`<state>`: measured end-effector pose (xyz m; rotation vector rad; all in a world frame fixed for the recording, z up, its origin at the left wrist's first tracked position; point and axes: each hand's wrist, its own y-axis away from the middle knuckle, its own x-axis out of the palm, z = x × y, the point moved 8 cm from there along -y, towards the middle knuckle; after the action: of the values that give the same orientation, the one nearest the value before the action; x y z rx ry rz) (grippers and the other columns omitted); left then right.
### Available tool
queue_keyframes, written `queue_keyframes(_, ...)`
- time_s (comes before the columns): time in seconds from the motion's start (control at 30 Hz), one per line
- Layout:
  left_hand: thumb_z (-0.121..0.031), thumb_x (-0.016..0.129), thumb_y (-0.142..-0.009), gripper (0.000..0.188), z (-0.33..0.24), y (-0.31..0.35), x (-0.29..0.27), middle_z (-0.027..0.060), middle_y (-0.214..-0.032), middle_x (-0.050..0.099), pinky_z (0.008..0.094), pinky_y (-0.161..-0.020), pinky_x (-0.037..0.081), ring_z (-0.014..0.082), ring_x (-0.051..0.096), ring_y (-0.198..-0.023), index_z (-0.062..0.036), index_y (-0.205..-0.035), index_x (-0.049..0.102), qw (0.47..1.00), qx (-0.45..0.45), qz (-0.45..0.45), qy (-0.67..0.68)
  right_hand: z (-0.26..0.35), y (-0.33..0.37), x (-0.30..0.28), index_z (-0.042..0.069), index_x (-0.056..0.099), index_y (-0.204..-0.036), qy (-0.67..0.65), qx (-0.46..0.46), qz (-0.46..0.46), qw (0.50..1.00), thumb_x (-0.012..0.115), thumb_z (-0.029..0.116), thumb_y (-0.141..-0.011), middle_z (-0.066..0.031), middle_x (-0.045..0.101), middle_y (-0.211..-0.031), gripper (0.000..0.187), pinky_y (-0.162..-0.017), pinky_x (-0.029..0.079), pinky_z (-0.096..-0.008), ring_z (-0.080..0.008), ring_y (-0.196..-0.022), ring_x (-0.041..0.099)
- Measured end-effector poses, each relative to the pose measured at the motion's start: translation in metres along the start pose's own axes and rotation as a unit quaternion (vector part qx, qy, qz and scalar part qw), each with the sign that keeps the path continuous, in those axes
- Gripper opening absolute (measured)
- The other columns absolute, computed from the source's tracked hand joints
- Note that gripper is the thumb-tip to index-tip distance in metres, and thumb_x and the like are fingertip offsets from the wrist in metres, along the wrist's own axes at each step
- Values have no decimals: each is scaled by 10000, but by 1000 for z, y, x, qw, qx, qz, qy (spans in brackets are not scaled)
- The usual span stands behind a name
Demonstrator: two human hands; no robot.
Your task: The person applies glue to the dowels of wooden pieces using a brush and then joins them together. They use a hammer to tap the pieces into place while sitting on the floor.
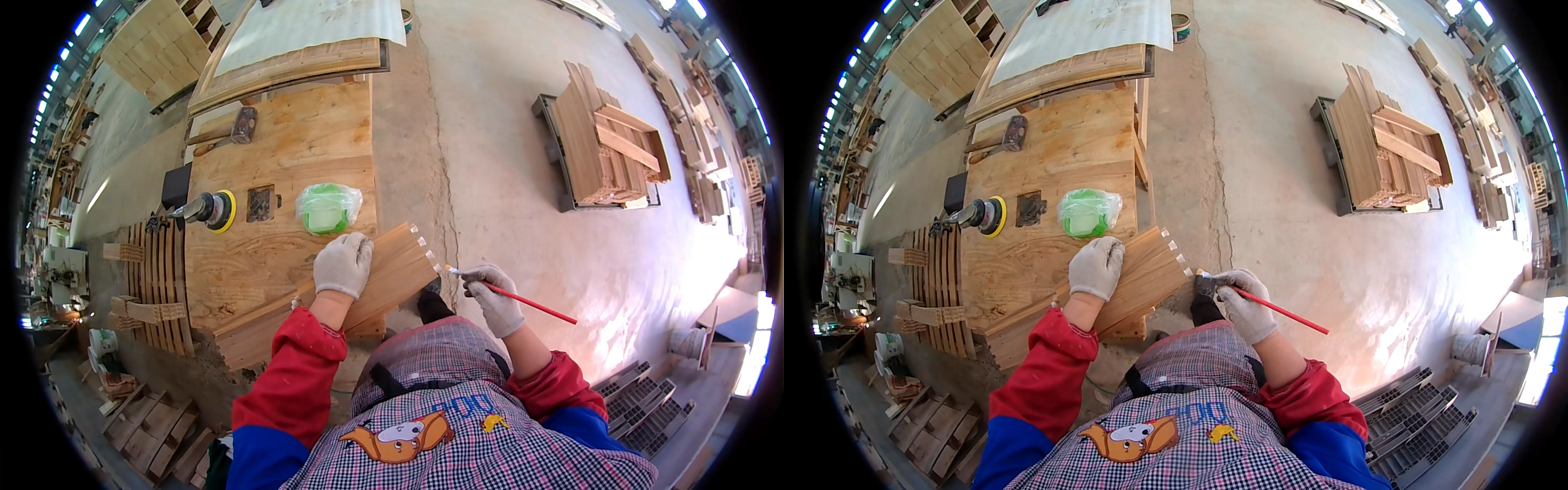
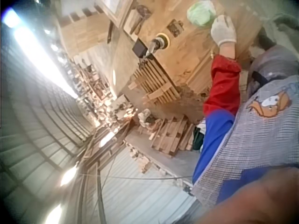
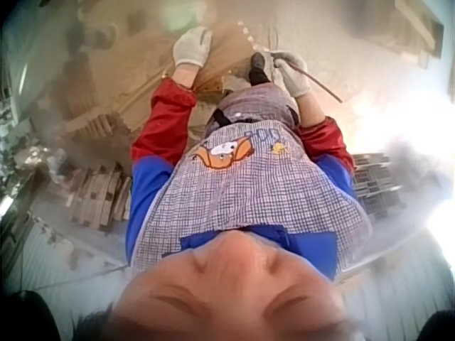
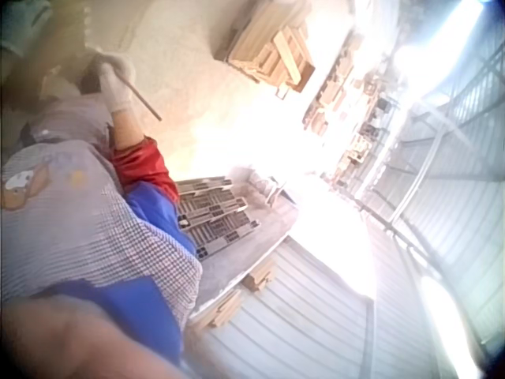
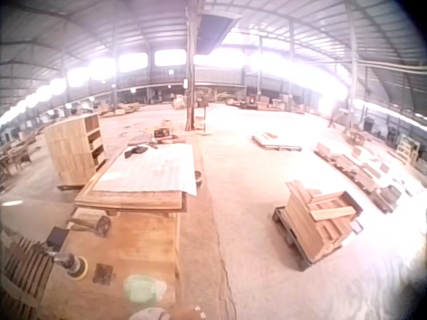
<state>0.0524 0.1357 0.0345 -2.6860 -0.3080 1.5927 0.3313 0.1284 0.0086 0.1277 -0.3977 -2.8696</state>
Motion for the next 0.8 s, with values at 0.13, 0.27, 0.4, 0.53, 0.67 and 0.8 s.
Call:
queue_keyframes(0.13, -298, 540, -900, 200, 1, 0, 1, 113, -843, 654, 461, -698, 492, 334, 626, -802, -116, -878, 619, 1000, 6, -10, 1, 9, 2, 13, -32, 623, -1019, -70, 13, 28, 997, 544, 34, -873, -52, 627, -893, 179, -741, 500, -251, -109, -801, 588)
queue_keyframes(0.27, -298, 541, -899, 201, 2, 1, 0, 113, -847, 655, 460, -708, 490, 332, 626, -806, -116, -878, 622, 1000, 5, -10, 3, 15, -1, 13, -33, 619, -1026, -99, 32, 32, 994, 558, 59, -890, -71, 635, -890, 175, -759, 512, -273, -133, -822, 604)
queue_keyframes(0.4, -300, 543, -898, 200, 1, 0, 1, 111, -850, 657, 457, -717, 490, 330, 628, -812, -119, -879, 625, 1000, 1, -6, 1, 20, -7, 15, -39, 619, -1013, -104, 44, 46, 993, 562, 17, -872, -52, 631, -860, 162, -718, 496, -236, -98, -787, 579)
queue_keyframes(0.53, -301, 542, -898, 200, 0, 1, 0, 107, -852, 657, 456, -712, 489, 328, 627, -811, -121, -881, 626, 1000, -1, -8, -1, 25, -15, 19, -40, 623, -1004, -90, 67, 58, 992, 555, 21, -872, -51, 630, -855, 161, -690, 491, -236, -95, -765, 572)
queue_keyframes(0.67, -293, 547, -893, 192, 0, 0, 0, 107, -845, 655, 457, -711, 487, 327, 627, -808, -120, -873, 626, 1000, -6, -6, 3, 25, -27, 27, -34, 626, -1008, -23, 30, 83, 996, 553, 42, -892, -52, 629, -836, 156, -670, 488, -241, -99, -744, 571)
queue_keyframes(0.8, -285, 554, -886, 181, -1, 1, -3, 106, -835, 651, 458, -701, 488, 326, 626, -801, -120, -862, 624, 1000, -9, -8, 5, 31, -32, 28, -37, 621, -1018, -146, 81, 75, 983, 549, 61, -910, -60, 634, -838, 163, -668, 495, -248, -109, -739, 583)
